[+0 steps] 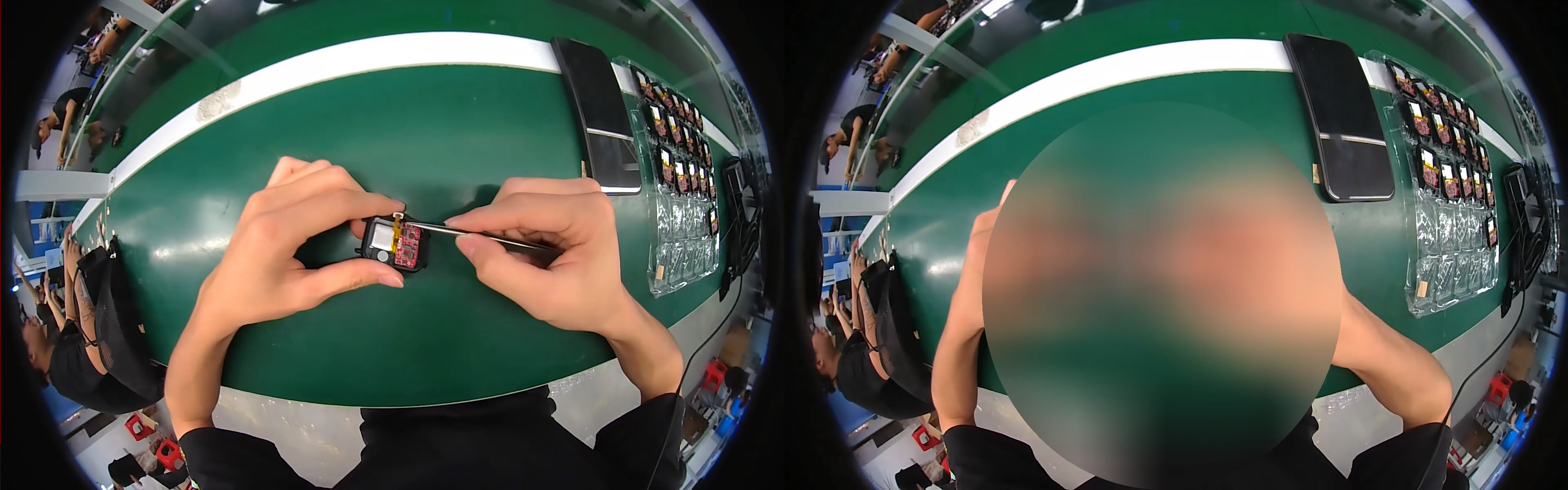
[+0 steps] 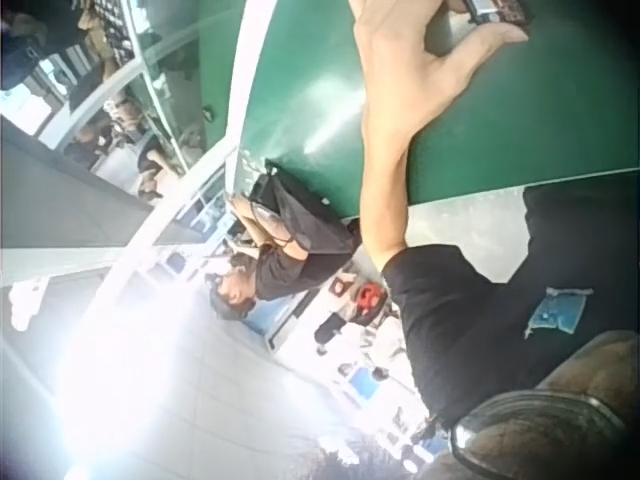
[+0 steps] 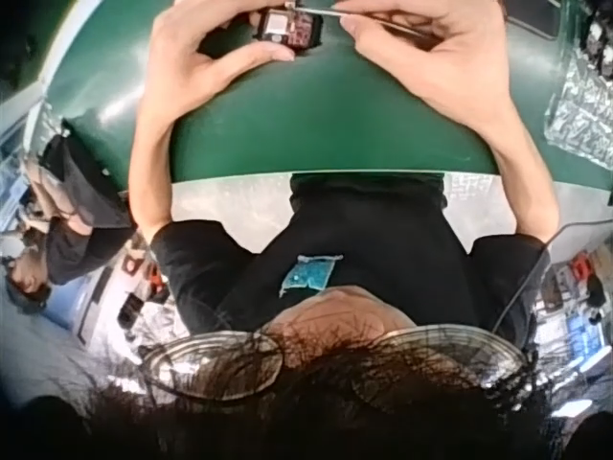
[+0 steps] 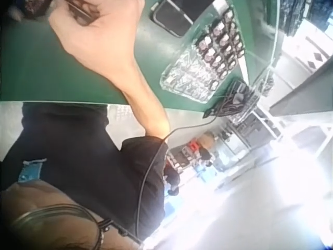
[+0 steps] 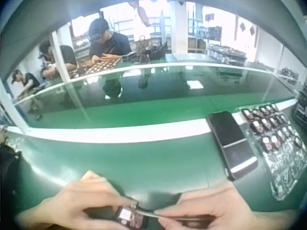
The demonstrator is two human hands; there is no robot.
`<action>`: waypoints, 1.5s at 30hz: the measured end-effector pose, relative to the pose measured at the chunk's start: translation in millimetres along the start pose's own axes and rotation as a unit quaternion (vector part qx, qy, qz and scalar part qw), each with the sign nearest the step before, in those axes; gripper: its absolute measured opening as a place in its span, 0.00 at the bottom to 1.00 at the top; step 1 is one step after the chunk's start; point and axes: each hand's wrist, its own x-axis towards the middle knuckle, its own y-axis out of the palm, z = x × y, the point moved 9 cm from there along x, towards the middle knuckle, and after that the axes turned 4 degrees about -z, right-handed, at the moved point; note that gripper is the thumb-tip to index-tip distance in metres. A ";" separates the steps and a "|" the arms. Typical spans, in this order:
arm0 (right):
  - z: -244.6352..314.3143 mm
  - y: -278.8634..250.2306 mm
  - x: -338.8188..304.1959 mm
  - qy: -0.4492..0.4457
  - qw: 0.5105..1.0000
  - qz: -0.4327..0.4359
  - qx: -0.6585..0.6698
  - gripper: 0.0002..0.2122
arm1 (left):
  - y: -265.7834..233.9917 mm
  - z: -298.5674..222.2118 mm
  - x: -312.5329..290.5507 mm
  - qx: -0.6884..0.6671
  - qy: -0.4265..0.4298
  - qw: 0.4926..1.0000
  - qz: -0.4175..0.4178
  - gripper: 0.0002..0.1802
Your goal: Assembling internal components of a small electronic device using tweezers.
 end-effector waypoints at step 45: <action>16.5 11.9 -2.3 -0.132 0.983 -0.015 -0.128 0.11 | -2.6 10.6 -0.7 -0.008 0.011 1.000 0.007 0.39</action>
